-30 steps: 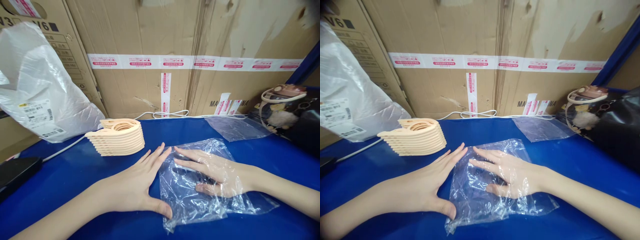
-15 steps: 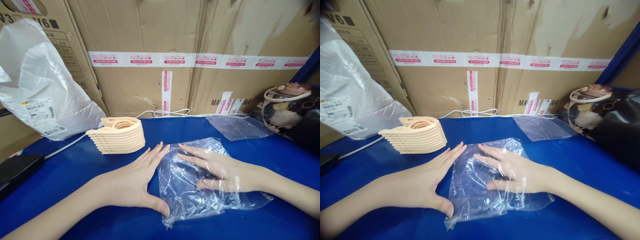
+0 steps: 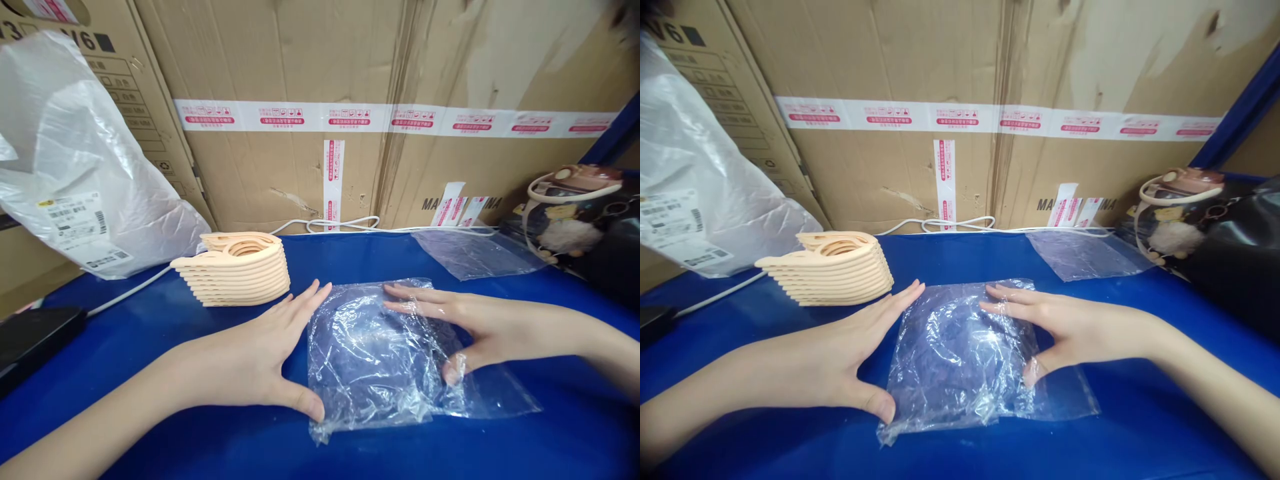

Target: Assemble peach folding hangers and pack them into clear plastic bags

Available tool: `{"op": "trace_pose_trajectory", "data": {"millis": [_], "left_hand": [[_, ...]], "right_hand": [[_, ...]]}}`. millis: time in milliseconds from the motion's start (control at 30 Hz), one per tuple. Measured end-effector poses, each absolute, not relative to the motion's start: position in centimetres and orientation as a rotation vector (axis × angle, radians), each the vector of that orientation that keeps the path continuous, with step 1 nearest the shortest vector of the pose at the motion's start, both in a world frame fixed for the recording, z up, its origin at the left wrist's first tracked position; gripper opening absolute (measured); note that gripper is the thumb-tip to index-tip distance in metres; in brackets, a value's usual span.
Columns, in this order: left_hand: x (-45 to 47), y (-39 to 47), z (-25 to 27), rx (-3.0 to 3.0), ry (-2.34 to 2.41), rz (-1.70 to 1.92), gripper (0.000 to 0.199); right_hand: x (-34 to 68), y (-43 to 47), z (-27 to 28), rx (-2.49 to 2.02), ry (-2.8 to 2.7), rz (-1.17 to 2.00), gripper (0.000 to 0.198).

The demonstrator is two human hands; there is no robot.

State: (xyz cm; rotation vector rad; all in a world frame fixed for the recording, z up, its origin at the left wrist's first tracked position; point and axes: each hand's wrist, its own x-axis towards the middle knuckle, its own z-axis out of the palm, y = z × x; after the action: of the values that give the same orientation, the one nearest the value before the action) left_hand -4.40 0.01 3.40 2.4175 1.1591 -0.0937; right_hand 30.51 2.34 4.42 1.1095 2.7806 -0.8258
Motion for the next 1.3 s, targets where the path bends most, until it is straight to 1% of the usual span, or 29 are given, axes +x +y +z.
{"op": "trace_pose_trajectory", "data": {"millis": [200, 333, 400, 533, 600, 700, 833, 933, 1033, 1133, 1233, 1300], "left_hand": [[-4.5, -0.2, 3.6, 2.433, 1.14, -0.051, 0.124], [-3.9, -0.8, 4.6, 2.435, 1.13, 0.035, 0.115], [-3.7, -1.0, 5.4, 2.496, 1.074, 0.213, 0.101], [-4.5, -0.7, 7.4, 2.64, 1.026, 0.755, 0.062], [-5.5, 0.1, 8.3, 2.67, 1.09, 0.909, 0.052], [-7.7, 1.8, 9.5, 2.692, 1.229, 0.924, 0.053], [-10.3, 3.8, 10.0, 2.614, 1.451, 0.783, 0.064], [-11.5, 4.2, 10.1, 2.539, 1.508, 0.653, 0.068], [-12.1, 4.1, 10.2, 2.521, 1.561, 0.508, 0.066], [-12.6, 4.2, 10.3, 2.519, 1.612, 0.45, 0.061], [-12.9, 4.6, 10.3, 2.491, 1.653, 0.408, 0.065], [-12.8, 4.6, 10.3, 2.471, 1.659, 0.389, 0.067]], "right_hand": [[31.9, 2.5, 5.1, 1.122, 2.738, -0.826, 0.084], [32.0, 2.6, 5.3, 1.149, 2.709, -0.795, 0.086], [31.9, 2.6, 5.2, 1.158, 2.729, -0.779, 0.087], [31.8, 2.3, 4.9, 1.135, 2.822, -0.725, 0.085], [31.9, 2.2, 4.8, 1.125, 2.861, -0.692, 0.084], [31.9, 2.1, 4.6, 1.119, 2.913, -0.673, 0.08], [31.5, 2.1, 4.6, 1.135, 2.907, -0.645, 0.075], [31.0, 2.1, 4.6, 1.119, 2.903, -0.64, 0.072], [30.7, 2.0, 4.5, 1.113, 2.9, -0.662, 0.072], [30.5, 1.9, 4.4, 1.116, 2.924, -0.69, 0.071], [30.2, 1.9, 4.3, 1.106, 2.951, -0.667, 0.07], [30.0, 1.9, 4.3, 1.112, 2.991, -0.613, 0.065]]}}
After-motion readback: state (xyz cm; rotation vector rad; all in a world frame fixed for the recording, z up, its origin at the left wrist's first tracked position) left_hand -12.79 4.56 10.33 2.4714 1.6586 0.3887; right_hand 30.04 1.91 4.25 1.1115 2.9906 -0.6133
